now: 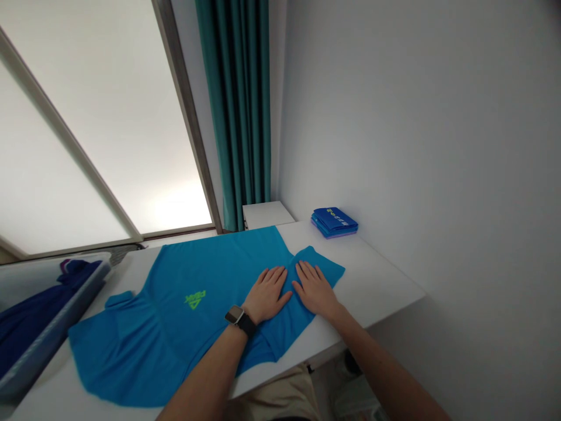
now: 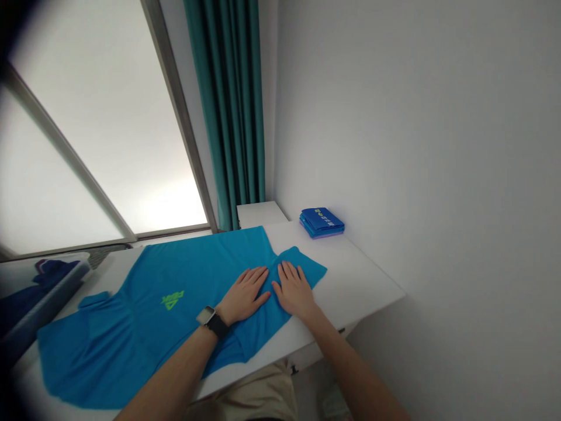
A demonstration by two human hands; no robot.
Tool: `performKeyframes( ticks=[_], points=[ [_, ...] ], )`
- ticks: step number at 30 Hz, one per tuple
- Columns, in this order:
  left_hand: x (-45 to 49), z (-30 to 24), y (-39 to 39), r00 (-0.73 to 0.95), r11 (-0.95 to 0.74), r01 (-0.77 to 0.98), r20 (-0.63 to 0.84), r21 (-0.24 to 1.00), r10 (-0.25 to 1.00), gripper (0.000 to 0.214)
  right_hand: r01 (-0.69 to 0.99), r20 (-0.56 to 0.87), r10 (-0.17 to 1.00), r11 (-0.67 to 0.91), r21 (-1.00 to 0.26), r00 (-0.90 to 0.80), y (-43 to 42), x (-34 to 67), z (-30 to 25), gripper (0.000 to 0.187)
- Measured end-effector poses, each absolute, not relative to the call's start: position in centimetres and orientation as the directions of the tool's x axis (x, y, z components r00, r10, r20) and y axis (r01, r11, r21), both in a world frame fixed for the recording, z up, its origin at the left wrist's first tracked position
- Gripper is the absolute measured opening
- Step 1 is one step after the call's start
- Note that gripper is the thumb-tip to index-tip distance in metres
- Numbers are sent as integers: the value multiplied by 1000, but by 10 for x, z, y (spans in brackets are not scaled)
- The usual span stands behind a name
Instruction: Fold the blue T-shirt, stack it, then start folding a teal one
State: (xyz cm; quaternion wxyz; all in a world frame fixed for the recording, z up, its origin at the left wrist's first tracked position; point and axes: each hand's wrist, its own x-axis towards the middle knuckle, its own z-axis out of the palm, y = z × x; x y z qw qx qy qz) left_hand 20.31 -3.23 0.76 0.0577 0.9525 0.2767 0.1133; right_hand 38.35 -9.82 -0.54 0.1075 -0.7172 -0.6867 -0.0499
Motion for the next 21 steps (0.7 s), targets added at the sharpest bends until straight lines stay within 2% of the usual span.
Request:
performKeyframes(
  ticks=[4,9,16,21],
  points=[
    [203,5,-32,827,-849,507,193,149,528,64,997,126,991,-30,-77,39,-97,402,-9,67],
    [205,11,-36,819,-842,522,196,134,539,63,997,78,996,-47,-58,52,-94,422,-4,69],
    [223,16,-77,842,-872,466,230,146,488,67,999,113,993,-33,6,32,-95,419,-8,63],
    [225,0,-93,847,-882,442,249,162,470,74,1000,135,990,-28,-4,28,-95,420,-8,62]
  ],
)
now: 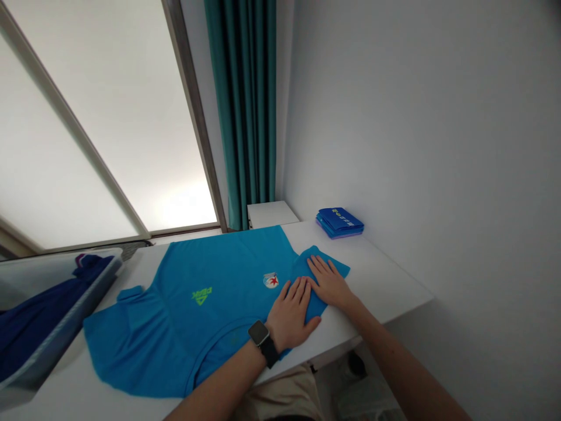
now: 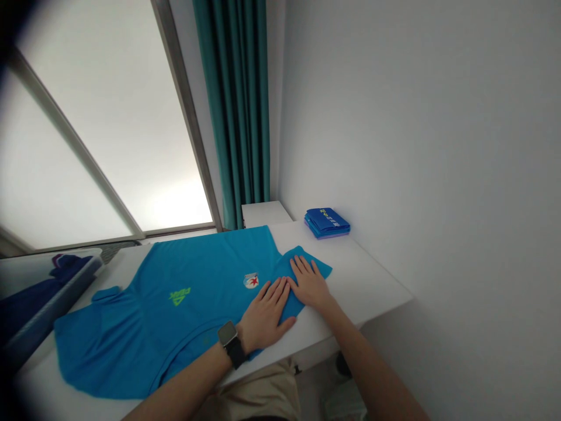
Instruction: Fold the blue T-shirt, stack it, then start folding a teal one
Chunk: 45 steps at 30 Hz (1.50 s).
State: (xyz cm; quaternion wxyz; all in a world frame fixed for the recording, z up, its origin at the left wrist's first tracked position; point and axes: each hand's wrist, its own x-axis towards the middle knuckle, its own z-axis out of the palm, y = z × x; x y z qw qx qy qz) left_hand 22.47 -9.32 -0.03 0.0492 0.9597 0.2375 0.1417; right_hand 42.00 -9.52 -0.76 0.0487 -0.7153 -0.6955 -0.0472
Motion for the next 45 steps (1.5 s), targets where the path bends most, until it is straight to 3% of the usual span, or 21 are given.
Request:
performKeyframes(
  ticks=[7,10,14,20,28,38,45],
  points=[
    [226,9,-91,857,-874,445,189,192,479,71,1000,152,988,-21,-23,24,-95,420,-7,60],
    [230,33,-71,894,-893,402,125,203,431,54,1000,154,988,-10,-8,11,-95,420,-9,59],
    [236,57,-22,888,-905,365,208,219,409,37,1000,172,985,-3,-14,6,-96,420,-9,58],
    [253,34,41,799,-807,405,263,430,541,28,999,188,982,-8,-45,16,-96,420,-8,61],
    [270,17,58,747,-750,422,274,509,606,31,996,164,986,-20,-81,34,-95,420,-7,62],
    [267,16,49,751,-774,405,307,486,585,25,980,164,982,-61,-189,93,-81,434,-7,50],
    [267,16,50,789,-790,405,261,460,556,25,965,325,935,-57,-257,142,-15,478,5,42]
  ],
)
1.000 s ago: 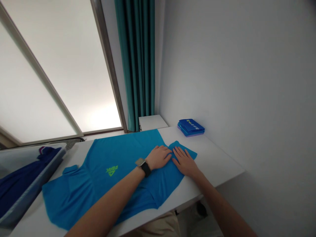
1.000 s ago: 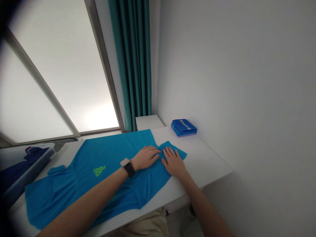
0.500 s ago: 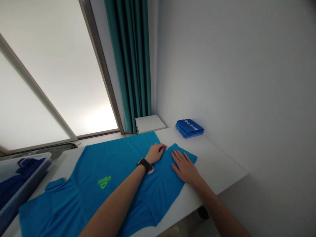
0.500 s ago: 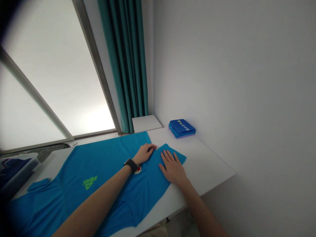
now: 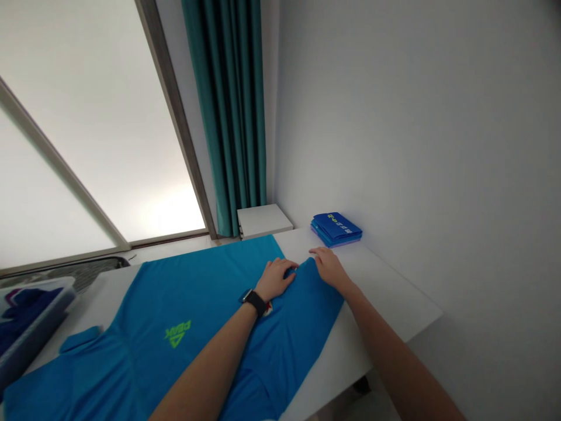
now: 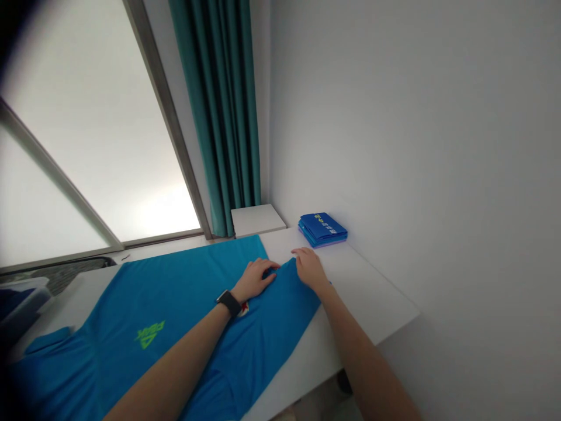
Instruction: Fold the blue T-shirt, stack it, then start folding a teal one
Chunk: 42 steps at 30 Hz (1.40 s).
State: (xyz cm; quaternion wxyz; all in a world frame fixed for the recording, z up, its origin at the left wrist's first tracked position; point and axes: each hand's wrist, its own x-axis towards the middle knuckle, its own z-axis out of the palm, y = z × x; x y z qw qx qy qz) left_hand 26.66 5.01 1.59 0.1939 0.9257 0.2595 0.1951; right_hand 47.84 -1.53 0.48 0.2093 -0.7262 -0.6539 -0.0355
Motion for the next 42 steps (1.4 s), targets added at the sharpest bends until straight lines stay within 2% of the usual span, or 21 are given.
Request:
performKeyframes(
  ticks=[6,17,24,31,37,42],
  points=[
    [266,18,50,814,-808,385,249,446,525,28,957,311,944,-15,-289,109,15,485,-5,33],
    [269,18,51,798,-790,399,248,465,549,25,943,283,956,29,-332,71,5,489,-8,15],
    [269,12,54,799,-816,365,299,448,522,22,951,294,947,-37,-306,131,6,476,-5,20],
    [270,7,54,772,-801,390,313,455,554,16,969,303,929,-160,-187,212,5,468,-10,22],
    [269,14,47,760,-797,476,283,371,585,9,966,288,931,-169,-197,222,5,468,-9,22],
    [269,13,48,753,-792,477,288,381,592,9,960,302,918,-209,-188,258,1,468,-3,26]
  ],
)
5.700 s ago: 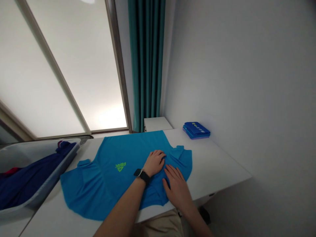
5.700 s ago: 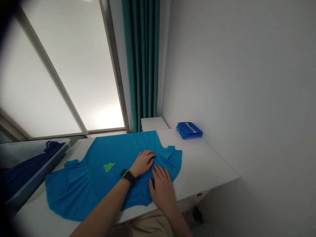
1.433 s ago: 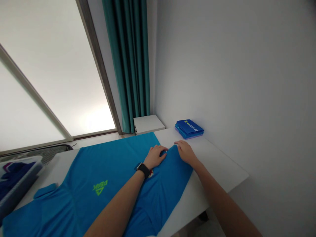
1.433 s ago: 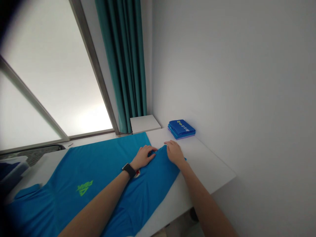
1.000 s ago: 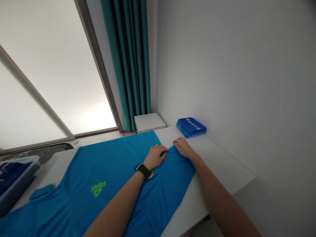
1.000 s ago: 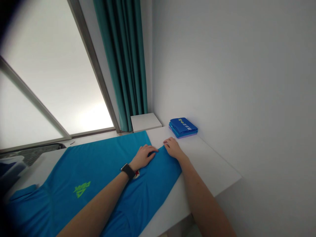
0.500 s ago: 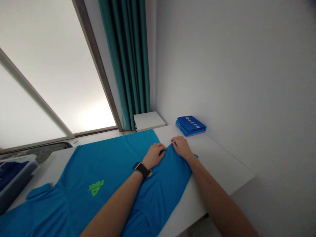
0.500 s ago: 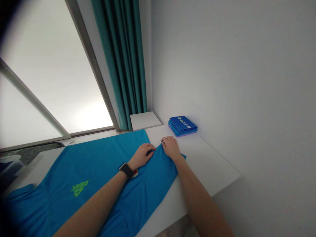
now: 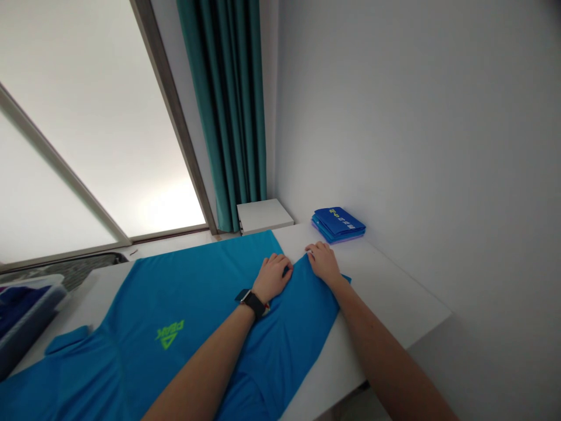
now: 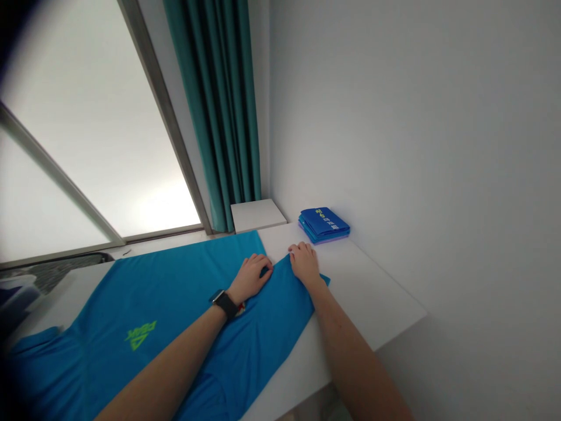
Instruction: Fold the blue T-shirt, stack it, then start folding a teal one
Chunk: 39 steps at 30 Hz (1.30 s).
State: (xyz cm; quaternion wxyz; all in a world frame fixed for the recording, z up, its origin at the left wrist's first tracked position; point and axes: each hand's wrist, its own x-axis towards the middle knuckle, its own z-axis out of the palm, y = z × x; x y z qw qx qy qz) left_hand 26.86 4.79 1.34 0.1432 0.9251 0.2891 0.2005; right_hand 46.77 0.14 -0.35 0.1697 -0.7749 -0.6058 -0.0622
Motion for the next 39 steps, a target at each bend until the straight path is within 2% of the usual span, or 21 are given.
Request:
performKeyframes(
  ticks=[3,5,9,13,22,28,33,36,39],
  points=[
    [268,12,49,752,-791,467,294,395,590,10,963,330,910,-196,-188,250,-3,464,0,35],
    [268,12,50,750,-789,465,295,401,592,9,977,334,927,-115,-180,171,-7,458,0,42],
    [269,12,49,752,-790,477,285,386,594,10,990,204,979,23,-140,6,-13,444,-6,53],
    [270,11,48,755,-792,497,273,354,596,11,994,75,996,-31,-109,40,-14,440,-11,56],
    [269,11,47,756,-803,491,294,338,585,10,975,34,983,-173,-141,180,-8,447,-5,56],
    [268,11,52,737,-767,462,287,446,612,11,940,119,973,-153,-304,197,-10,472,-4,52],
    [268,9,59,697,-703,400,303,588,650,12,887,252,915,-189,-423,315,-18,510,-2,43],
    [268,11,58,699,-703,394,303,592,647,11,851,305,856,-249,-463,417,-23,525,1,40],
    [267,14,56,714,-720,423,288,549,639,12,853,360,829,-238,-465,428,-29,528,3,37]
  ],
)
